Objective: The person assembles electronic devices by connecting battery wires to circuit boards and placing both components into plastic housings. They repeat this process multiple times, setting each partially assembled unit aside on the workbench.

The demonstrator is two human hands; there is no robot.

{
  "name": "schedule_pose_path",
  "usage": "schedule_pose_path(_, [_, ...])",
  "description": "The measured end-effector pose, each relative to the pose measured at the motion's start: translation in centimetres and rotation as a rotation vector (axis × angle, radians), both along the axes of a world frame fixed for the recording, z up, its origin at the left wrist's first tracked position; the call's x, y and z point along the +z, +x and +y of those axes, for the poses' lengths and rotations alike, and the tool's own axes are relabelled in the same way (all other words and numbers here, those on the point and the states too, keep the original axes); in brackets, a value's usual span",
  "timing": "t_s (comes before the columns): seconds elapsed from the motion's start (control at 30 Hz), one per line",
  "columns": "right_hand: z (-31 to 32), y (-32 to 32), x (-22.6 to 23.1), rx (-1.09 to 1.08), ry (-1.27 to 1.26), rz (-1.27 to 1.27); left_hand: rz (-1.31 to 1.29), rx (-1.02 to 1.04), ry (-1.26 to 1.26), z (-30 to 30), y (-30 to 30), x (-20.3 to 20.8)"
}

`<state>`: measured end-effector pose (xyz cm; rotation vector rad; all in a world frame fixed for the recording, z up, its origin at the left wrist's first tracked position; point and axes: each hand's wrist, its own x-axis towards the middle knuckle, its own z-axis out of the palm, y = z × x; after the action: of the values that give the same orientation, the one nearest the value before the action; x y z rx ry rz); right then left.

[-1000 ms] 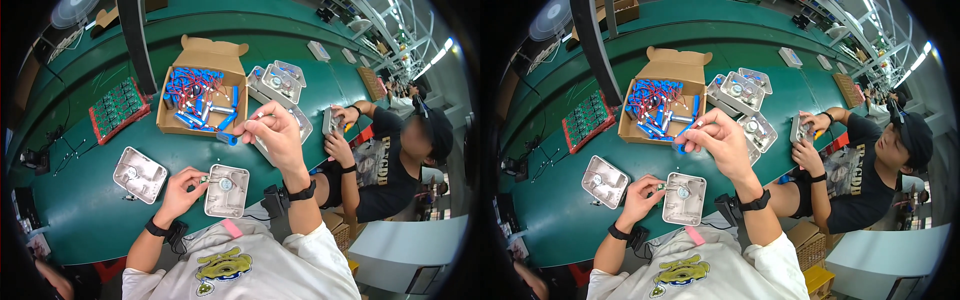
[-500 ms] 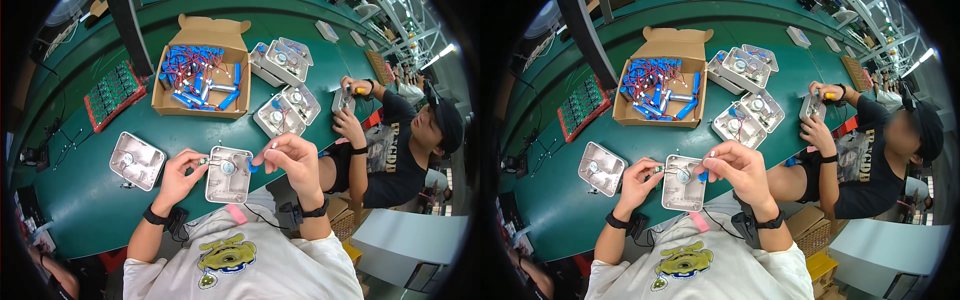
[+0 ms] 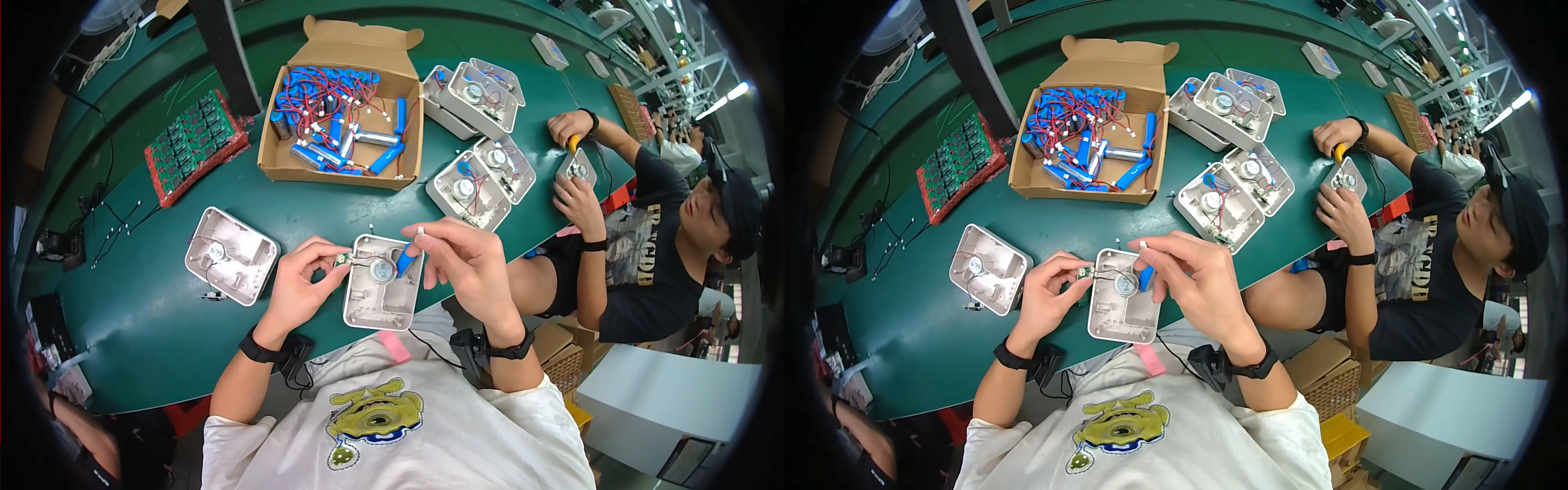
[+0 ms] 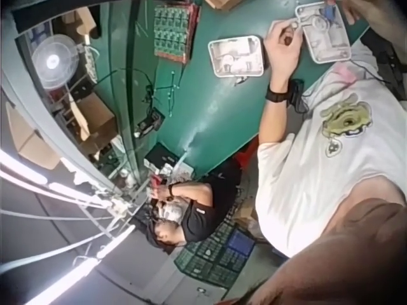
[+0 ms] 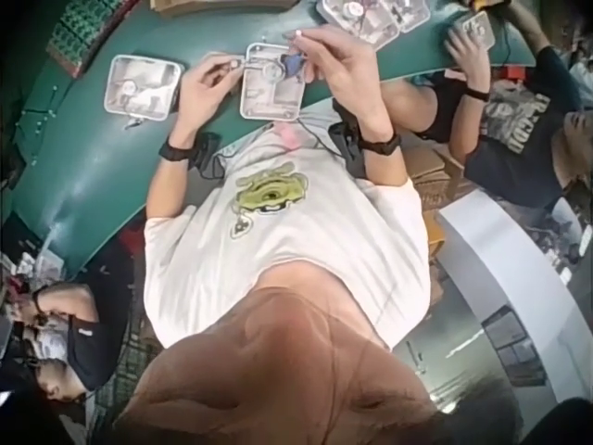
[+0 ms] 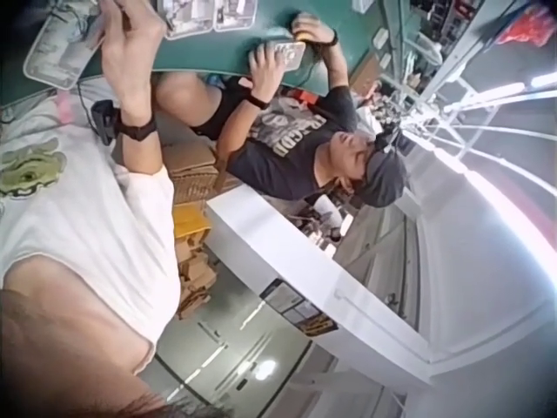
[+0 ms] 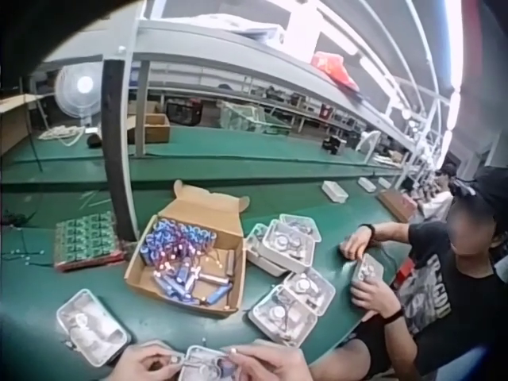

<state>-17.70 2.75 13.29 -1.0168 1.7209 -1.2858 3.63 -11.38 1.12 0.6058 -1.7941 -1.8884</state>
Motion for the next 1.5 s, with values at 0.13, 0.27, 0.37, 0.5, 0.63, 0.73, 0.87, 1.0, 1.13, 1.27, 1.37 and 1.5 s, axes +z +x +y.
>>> schedule_pose_path(0.13, [-0.8, 0.6, -0.1, -0.002, -0.008, -0.025, 0.005, 0.011, -0.016, 0.1, 0.2, 0.2])
schedule_pose_path(0.27, [-1.2, 1.3, -0.1, 0.012, 0.103, 0.057, 0.015, 0.026, -0.048, 0.2, 0.0, -0.1])
schedule_pose_path(0.37, [-1.8, 2.8, -1.1, 0.166, 0.026, 0.36, 0.015, 0.042, -0.1, 0.0, -0.1, -0.2])
schedule_pose_path(0.5, [-2.9, 4.0, -2.8, 0.245, 0.087, 0.488, 0.019, 0.073, -0.191, 0.3, -0.1, 0.0])
schedule_pose_path(0.63, [-3.2, 4.2, -3.1, 0.253, 0.164, 0.471, 0.045, 0.102, -0.256, 0.6, -0.2, 0.2])
schedule_pose_path(0.73, [-3.4, 4.2, -3.3, 0.261, 0.186, 0.449, 0.081, 0.135, -0.294, 0.6, -0.4, 0.1])
schedule_pose_path(0.87, [-3.4, 4.3, -3.6, 0.263, 0.193, 0.411, 0.086, 0.143, -0.323, 0.7, -0.3, 0.1])
schedule_pose_path(1.0, [-3.4, 4.5, -3.7, 0.252, 0.169, 0.417, 0.058, 0.157, -0.355, 0.7, -0.2, 0.6])
schedule_pose_path(1.13, [-3.3, 4.8, -3.8, 0.231, 0.166, 0.425, 0.055, 0.194, -0.408, 1.1, -0.3, 0.8])
schedule_pose_path(1.27, [-3.5, 5.1, -4.3, 0.21, 0.154, 0.454, 0.059, 0.239, -0.515, 1.3, -0.2, 0.6])
schedule_pose_path(1.37, [-3.5, 5.5, -4.7, 0.201, 0.111, 0.507, 0.027, 0.255, -0.516, 1.6, -0.1, 1.0])
schedule_pose_path(1.5, [-3.5, 5.9, -5.1, 0.151, 0.074, 0.55, 0.009, 0.273, -0.531, 1.9, -0.3, 1.3])
